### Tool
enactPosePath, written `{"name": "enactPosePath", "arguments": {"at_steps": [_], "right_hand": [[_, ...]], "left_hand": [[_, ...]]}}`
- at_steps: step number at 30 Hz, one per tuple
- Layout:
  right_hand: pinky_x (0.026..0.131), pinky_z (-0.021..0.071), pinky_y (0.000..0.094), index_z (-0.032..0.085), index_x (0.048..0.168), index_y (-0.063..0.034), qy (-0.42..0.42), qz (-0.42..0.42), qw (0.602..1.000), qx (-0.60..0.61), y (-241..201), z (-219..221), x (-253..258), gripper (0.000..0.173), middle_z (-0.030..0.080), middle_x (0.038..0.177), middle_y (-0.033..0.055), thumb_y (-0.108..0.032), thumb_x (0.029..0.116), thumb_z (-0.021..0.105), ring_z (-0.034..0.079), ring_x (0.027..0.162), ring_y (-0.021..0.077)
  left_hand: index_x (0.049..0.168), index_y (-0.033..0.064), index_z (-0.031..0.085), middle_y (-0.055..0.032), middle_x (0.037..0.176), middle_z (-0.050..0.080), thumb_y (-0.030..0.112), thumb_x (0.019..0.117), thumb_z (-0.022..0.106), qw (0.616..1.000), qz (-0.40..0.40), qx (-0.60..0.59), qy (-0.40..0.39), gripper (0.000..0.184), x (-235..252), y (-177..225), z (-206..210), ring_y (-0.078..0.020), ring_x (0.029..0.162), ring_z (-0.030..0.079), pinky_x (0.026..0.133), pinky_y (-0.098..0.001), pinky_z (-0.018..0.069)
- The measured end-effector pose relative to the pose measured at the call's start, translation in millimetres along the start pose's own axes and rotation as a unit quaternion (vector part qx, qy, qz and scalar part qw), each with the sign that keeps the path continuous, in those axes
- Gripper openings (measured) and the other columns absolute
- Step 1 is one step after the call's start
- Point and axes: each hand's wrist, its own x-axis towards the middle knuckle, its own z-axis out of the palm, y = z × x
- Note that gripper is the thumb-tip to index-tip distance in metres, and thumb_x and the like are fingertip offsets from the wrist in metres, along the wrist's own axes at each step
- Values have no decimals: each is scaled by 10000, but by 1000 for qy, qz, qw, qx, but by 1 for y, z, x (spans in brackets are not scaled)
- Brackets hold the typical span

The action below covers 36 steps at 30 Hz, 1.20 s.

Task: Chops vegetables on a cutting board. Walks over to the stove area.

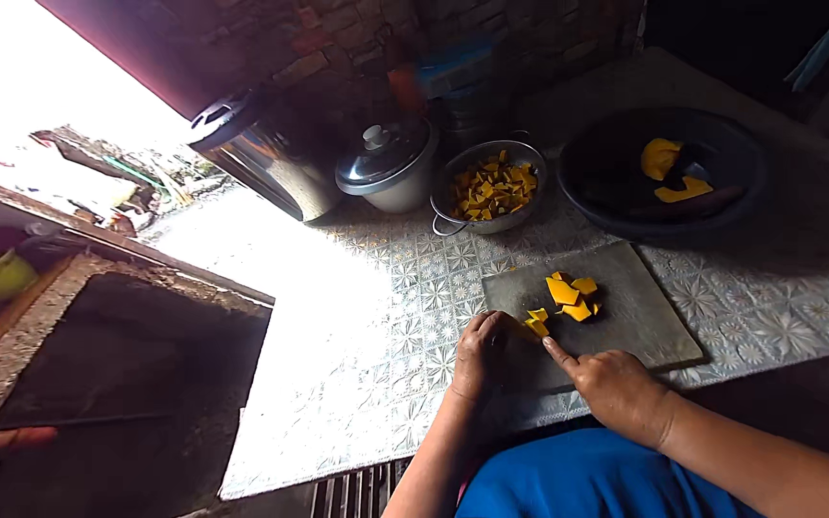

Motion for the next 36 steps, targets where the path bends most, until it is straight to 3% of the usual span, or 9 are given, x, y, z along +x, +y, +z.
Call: {"name": "enactPosePath", "arguments": {"at_steps": [8,11,14,17,20,26,30,33,36], "right_hand": [[514,503,475,509,1534,-121,6,17,999,35,8,4,0,540,640,629,117,-110,995,484,654,564,336],[510,511,462,504,1536,-109,-2,9,1000,12,6,3,-2,611,646,640,121,-39,930,533,659,563,330],[567,526,486,410,1588,-103,-81,26,996,9,0,-11,5,647,678,711,152,-11,952,491,693,653,363],[696,535,559,224,1652,-114,-205,66,976,40,-3,-33,18,677,696,869,214,-6,1010,410,701,838,436],[754,524,583,197,1662,-151,-216,72,972,62,2,-34,25,650,696,915,231,-55,1046,381,691,898,453],[545,525,476,495,1545,-136,-46,27,999,-1,3,-15,-6,620,665,676,132,-1,940,521,685,624,342],[426,476,439,686,1373,-136,132,-6,991,37,26,-8,-33,484,574,534,53,-120,908,553,595,455,266],[405,470,429,699,1344,-88,256,10,961,107,47,-10,-44,465,597,552,43,-201,949,483,557,419,229],[427,471,422,658,1393,-73,303,65,942,126,73,-12,-53,486,653,620,76,-249,998,438,558,440,225]], "left_hand": [[1012,36,759,-117,1043,751,65,924,689,999,33,10,-5,116,-8,10,5,-207,1012,719,946,-305,569],[1055,13,745,-141,1072,742,76,883,715,998,54,19,-24,186,-10,12,9,-248,1049,707,980,-334,552],[1055,24,748,-134,1060,745,107,893,721,997,58,36,-27,184,-8,11,11,-245,1031,711,968,-334,556],[1056,-1,748,-146,1054,748,107,893,716,998,55,34,-23,198,-8,10,15,-249,1020,719,959,-333,565],[1058,-8,744,-149,1052,745,93,891,720,998,51,31,-23,197,-9,10,16,-252,1025,717,961,-327,565],[1067,3,740,-147,1055,740,94,890,718,998,47,35,-22,200,-8,12,14,-243,1016,713,952,-320,563],[1097,-2,725,-147,1059,738,70,875,700,999,11,37,-28,234,-5,22,14,-251,984,720,892,-345,588],[1214,-39,655,-183,1130,708,100,880,631,997,-17,48,-54,363,1,29,15,-293,976,706,853,-399,587],[1311,36,664,-219,1277,663,346,914,634,983,-31,136,-121,505,15,40,20,-387,1070,676,874,-500,567]]}}
